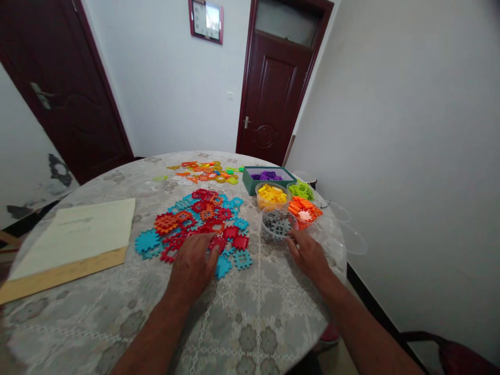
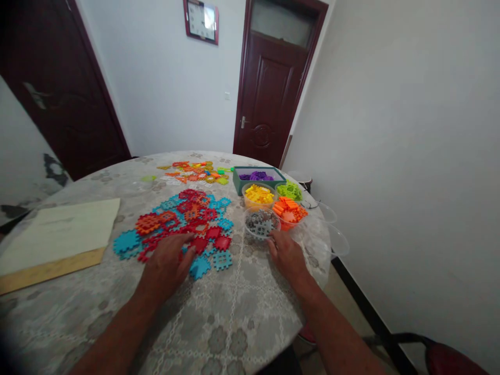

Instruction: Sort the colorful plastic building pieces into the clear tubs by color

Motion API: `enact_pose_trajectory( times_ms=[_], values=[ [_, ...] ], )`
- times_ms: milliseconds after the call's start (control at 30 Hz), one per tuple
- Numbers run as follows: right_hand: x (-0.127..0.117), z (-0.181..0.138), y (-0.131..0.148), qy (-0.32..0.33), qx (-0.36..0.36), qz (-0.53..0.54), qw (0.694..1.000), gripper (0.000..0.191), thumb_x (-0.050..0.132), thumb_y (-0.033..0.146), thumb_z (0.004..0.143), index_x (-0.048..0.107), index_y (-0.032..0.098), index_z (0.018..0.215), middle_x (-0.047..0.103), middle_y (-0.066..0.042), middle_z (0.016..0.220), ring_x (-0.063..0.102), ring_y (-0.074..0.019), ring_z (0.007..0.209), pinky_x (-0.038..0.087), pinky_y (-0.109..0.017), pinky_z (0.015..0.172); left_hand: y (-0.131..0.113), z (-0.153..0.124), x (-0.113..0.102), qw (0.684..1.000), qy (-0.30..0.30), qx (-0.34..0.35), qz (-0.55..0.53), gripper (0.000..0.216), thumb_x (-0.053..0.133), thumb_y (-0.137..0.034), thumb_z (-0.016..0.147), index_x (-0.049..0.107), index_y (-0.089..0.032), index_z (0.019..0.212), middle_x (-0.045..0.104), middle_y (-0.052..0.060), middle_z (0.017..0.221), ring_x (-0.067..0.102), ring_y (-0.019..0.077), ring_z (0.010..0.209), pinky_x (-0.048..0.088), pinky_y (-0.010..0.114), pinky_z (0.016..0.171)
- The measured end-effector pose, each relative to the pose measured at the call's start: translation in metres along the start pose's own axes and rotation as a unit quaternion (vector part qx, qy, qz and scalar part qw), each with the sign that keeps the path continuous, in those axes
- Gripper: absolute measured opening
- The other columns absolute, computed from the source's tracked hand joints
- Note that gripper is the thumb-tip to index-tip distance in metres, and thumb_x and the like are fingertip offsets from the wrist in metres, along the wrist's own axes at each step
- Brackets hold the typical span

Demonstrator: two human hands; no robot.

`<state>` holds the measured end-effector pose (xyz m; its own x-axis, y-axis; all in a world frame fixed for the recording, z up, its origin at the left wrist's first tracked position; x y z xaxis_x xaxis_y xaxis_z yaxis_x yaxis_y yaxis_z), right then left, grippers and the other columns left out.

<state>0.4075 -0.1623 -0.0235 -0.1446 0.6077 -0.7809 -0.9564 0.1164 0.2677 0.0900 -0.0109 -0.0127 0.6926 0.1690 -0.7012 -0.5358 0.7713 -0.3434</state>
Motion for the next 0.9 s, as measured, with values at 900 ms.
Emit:
enact_pose_trajectory(
  times_ms=[900],
  values=[
    [0.135, 0.087, 0.206, 0.304, 0.438, 0.720, 0.445, 0.028, 0.040, 0.032, 0.113, 0.058, 0.017, 0.098, 0.072, -0.006, 0.071, 0.072, -0.0154, 0.057, 0.055, -0.020, 0.047, 0.045, 0.000, -0.037, 0.838, -0.264, -0.384, -0.285, 0.062, 0.031, -0.060, 0.109, 0.056, -0.020, 0.149, 0.056, 0.014, 0.158, 0.048, 0.0267, 0.151, 0.034, 0.047, 0.130]
  ],
)
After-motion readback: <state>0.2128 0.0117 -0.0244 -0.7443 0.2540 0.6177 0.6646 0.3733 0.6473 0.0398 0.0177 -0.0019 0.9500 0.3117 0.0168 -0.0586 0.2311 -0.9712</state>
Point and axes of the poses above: each hand's wrist, its own z-axis towards the middle knuckle, its own x-axis out of the palm, y = z × x, the point moved 3 cm from there along z, towards the middle knuckle
